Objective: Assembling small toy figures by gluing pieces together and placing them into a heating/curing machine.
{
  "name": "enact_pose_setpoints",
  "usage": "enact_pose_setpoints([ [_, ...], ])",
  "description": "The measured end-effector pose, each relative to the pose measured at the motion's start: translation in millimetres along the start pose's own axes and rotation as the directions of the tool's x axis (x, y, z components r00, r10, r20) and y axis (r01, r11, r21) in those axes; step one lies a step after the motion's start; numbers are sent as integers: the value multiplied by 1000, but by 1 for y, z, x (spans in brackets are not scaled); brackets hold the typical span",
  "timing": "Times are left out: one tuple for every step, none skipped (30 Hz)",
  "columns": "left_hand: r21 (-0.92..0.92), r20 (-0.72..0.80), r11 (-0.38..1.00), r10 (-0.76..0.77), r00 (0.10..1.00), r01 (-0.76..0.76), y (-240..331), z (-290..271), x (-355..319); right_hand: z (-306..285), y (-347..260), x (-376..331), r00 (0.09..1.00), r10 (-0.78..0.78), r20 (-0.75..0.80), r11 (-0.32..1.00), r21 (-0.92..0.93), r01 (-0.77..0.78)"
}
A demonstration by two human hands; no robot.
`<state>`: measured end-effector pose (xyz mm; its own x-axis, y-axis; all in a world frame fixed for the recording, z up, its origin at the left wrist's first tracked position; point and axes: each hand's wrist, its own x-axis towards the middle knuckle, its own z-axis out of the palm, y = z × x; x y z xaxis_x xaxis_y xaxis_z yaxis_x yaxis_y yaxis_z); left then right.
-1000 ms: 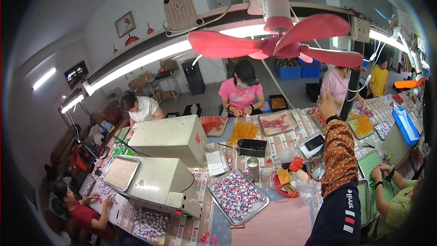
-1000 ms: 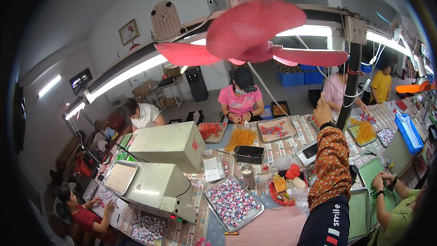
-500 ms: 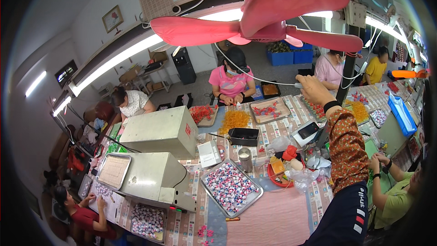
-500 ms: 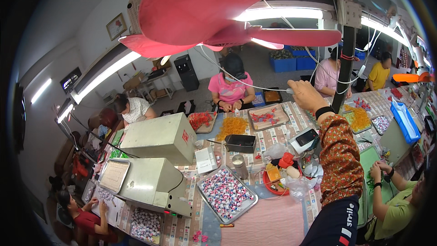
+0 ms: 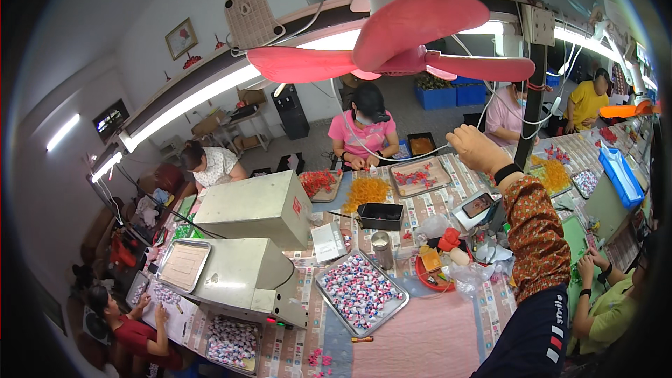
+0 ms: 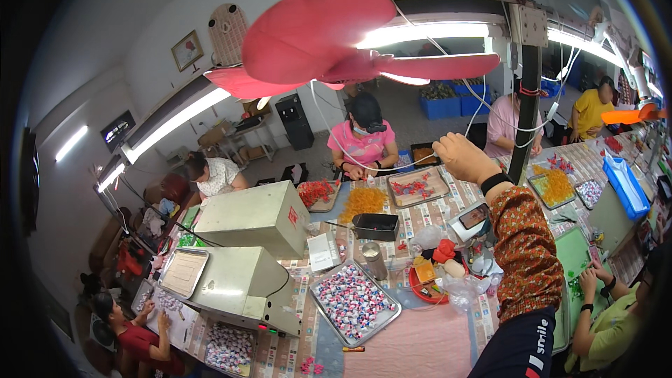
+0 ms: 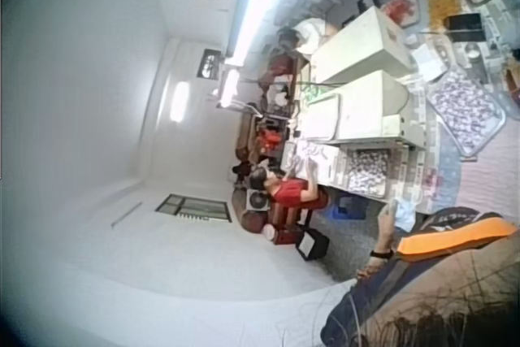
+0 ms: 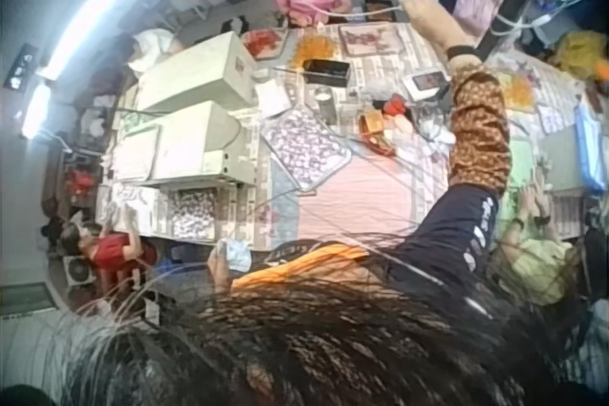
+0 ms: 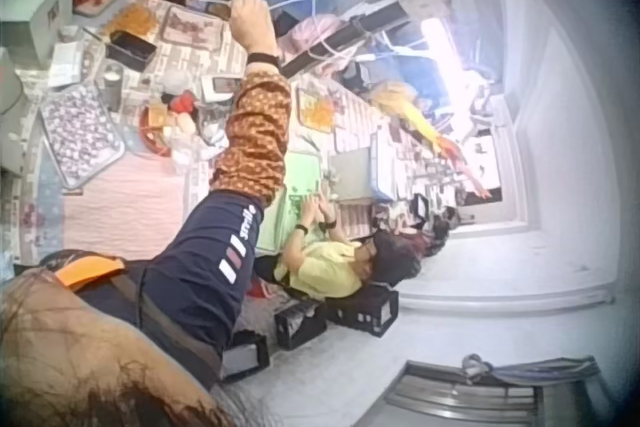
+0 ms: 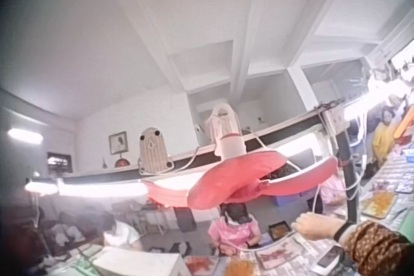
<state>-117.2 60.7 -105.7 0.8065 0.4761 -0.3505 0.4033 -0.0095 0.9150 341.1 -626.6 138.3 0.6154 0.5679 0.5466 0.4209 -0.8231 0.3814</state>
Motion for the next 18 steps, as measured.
enact_pose_setpoints([
  [3, -19, 1000, 29, 999, -28, -4, 0, 2, -1, -1, 0, 1000, -11, 23, 1000, -26, 12],
  [6, -39, 998, 57, 998, -57, -7, -1, 3, -3, -3, 1, 1000, -14, 18, 999, -28, 14],
  [2, -41, 998, 60, 997, -60, -8, -3, 3, -5, -4, 3, 999, -29, 20, 998, -53, 30],
  [3, -51, 998, 59, 997, -59, -9, -3, 1, -7, -6, 3, 999, -45, 24, 996, -76, 47],
  [5, -61, 998, 59, 996, -59, -8, -4, 0, -8, -8, 3, 999, -48, 22, 996, -77, 50],
  [7, -70, 998, 60, 996, -59, -8, -6, -2, -10, -9, 3, 998, -39, 39, 995, -92, 43],
  [10, -75, 998, 62, 995, -61, -7, -6, -2, -12, -9, 3, 998, -26, 56, 993, -110, 32],
  [14, -79, 998, 65, 995, -65, -6, -7, -3, -15, -9, 3, 998, -22, 55, 993, -116, 28],
  [20, -79, 997, 70, 994, -69, -5, -7, -5, -16, -9, 3, 998, -27, 62, 992, -122, 34],
  [30, -71, 997, 78, 994, -76, -4, -7, -5, -20, -9, 1, 997, -21, 73, 991, -132, 31],
  [41, -62, 996, 85, 994, -83, -3, -7, -6, -21, -11, 2, 997, -39, 69, 986, -161, 50],
  [53, -50, 995, 92, 994, -90, -3, -8, -8, -21, -12, 5, 996, -55, 68, 979, -191, 67],
  [65, -40, 993, 100, 994, -97, -2, -9, -11, -16, -12, 8, 996, -76, 38, 977, -196, 82],
  [78, -34, 992, 104, 994, -102, -1, -10, -15, -16, -16, 13, 997, -76, 20, 974, -212, 78],
  [92, -27, 990, 109, 994, -106, -1, -11, -16, -18, -18, 14, 997, -78, 11, 970, -231, 78],
  [102, -20, 989, 113, 993, -111, 0, -11, -18, -24, -21, 16, 997, -83, 1, 964, -253, 81],
  [113, -14, 987, 118, 993, -115, 1, -11, -19, -25, -20, 16, 998, -70, 7, 963, -259, 69],
  [124, -9, 985, 121, 993, -119, 2, -10, -19, -24, -19, 15, 998, -67, 7, 961, -268, 67],
])
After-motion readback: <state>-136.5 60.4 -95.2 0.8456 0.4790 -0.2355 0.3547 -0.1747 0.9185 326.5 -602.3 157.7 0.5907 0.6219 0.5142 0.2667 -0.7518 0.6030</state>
